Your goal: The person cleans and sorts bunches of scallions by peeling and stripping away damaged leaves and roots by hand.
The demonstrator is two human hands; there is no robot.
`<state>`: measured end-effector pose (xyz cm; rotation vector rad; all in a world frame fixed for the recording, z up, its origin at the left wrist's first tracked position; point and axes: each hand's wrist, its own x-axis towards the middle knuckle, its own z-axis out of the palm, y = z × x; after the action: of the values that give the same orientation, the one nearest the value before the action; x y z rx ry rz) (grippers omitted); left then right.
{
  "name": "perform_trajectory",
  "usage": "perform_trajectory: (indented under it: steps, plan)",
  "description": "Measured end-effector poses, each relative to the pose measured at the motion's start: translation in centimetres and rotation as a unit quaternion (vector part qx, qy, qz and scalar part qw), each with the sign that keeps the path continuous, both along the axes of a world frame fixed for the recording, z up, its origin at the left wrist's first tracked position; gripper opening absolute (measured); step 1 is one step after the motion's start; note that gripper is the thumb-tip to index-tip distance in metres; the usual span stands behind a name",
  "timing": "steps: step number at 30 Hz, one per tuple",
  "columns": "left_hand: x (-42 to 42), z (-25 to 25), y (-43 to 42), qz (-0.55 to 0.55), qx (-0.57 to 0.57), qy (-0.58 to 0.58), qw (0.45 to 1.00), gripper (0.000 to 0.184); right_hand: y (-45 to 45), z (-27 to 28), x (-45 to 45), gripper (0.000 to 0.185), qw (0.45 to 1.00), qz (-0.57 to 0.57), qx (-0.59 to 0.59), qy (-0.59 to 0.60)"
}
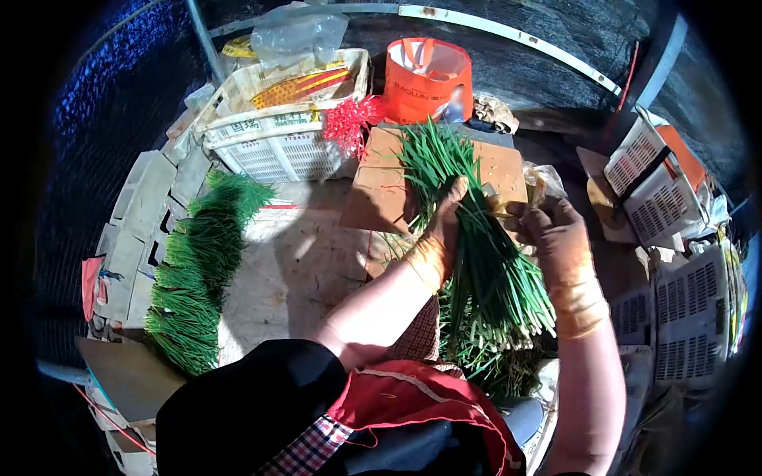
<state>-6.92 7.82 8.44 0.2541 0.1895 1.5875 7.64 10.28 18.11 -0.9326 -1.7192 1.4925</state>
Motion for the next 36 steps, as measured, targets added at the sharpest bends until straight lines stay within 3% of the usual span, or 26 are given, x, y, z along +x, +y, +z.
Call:
perform_trajectory:
  steps: [2,3,6,8,9,10,11,12,14,15,18,20,23,24,25,26,28,30,33,36]
  plan:
    - [-0.8,-1.5,1.2,0.022,-0.036,0.01,0.999,0.059,-0.6,1.6,0.8,0.009,0.998,0.007,-0.066,0.02]
    - [-0.8,-1.7,1.4,0.022,-0.035,0.01,0.999,0.059,-0.8,1.7,0.5,0.011,0.993,0.02,-0.087,0.071]
    - [-0.7,-0.9,1.9,-0.122,0.129,-0.064,0.982,0.057,0.0,-0.6,0.0,0.022,0.947,0.16,-0.13,0.247]
    - [-0.7,-1.5,2.7,-0.078,0.103,-0.008,0.992,0.055,-0.9,-1.2,-1.5,0.036,0.94,0.126,-0.151,0.278]
    - [0.4,-1.8,3.0,0.005,0.069,-0.019,0.997,0.052,-0.8,-1.7,-1.7,0.035,0.939,0.124,-0.169,0.273]
    - [0.5,-0.2,1.3,0.048,0.032,0.041,0.998,0.051,-0.8,-2.2,-1.8,0.034,0.937,0.122,-0.188,0.267]
    - [-0.5,-1.5,2.2,-0.132,0.175,-0.028,0.975,0.051,-0.4,-2.7,-1.6,0.028,0.94,0.127,-0.206,0.24]
    - [-1.4,-1.7,2.6,-0.305,0.309,-0.094,0.896,0.05,-0.5,-2.9,-1.3,0.024,0.946,0.113,-0.225,0.203]
    - [-1.1,-1.8,1.9,-0.075,0.141,-0.034,0.987,0.054,-1.3,-1.9,-0.3,0.022,0.959,0.085,-0.208,0.173]
    - [-0.8,0.1,0.6,-0.104,0.127,-0.076,0.983,0.057,-1.4,-1.1,0.6,0.021,0.963,0.119,-0.166,0.174]
    - [-0.7,1.2,0.7,-0.102,0.105,-0.039,0.988,0.06,-1.0,1.1,1.7,0.018,0.962,0.131,-0.153,0.184]
    - [0.3,2.4,0.0,-0.186,0.182,-0.092,0.961,0.06,-2.0,1.9,0.9,0.023,0.961,0.152,-0.132,0.191]
    - [-0.5,1.5,-0.1,-0.038,0.082,-0.042,0.995,0.05,-2.4,-0.1,1.7,0.028,0.957,0.196,-0.082,0.198]
    - [-0.6,1.8,-0.5,-0.007,-0.024,-0.065,0.998,0.046,-2.8,-0.4,1.9,0.031,0.961,0.169,-0.098,0.198]
    - [-1.1,1.5,-0.1,-0.018,0.049,-0.064,0.997,0.04,-2.3,-1.3,2.5,0.026,0.955,0.159,-0.092,0.231]
    - [-1.2,0.9,0.6,0.068,0.006,-0.013,0.998,0.039,-1.6,-2.2,3.1,0.021,0.949,0.148,-0.084,0.265]
    - [-1.6,-0.3,2.2,0.043,-0.009,-0.07,0.997,0.036,-2.3,-2.5,3.3,0.018,0.946,0.054,-0.054,0.315]
    - [-1.8,0.5,1.8,-0.013,0.049,-0.107,0.993,0.035,-2.8,-2.5,4.3,0.018,0.951,0.082,-0.067,0.29]
    - [-1.5,2.8,0.2,0.117,-0.068,-0.03,0.99,0.037,-3.7,-3.2,6.2,0.019,0.947,0.054,-0.11,0.298]
    - [-2.1,2.8,0.5,0.173,-0.077,-0.01,0.982,0.037,-3.2,-4.8,9.2,0.021,0.914,-0.035,-0.15,0.375]
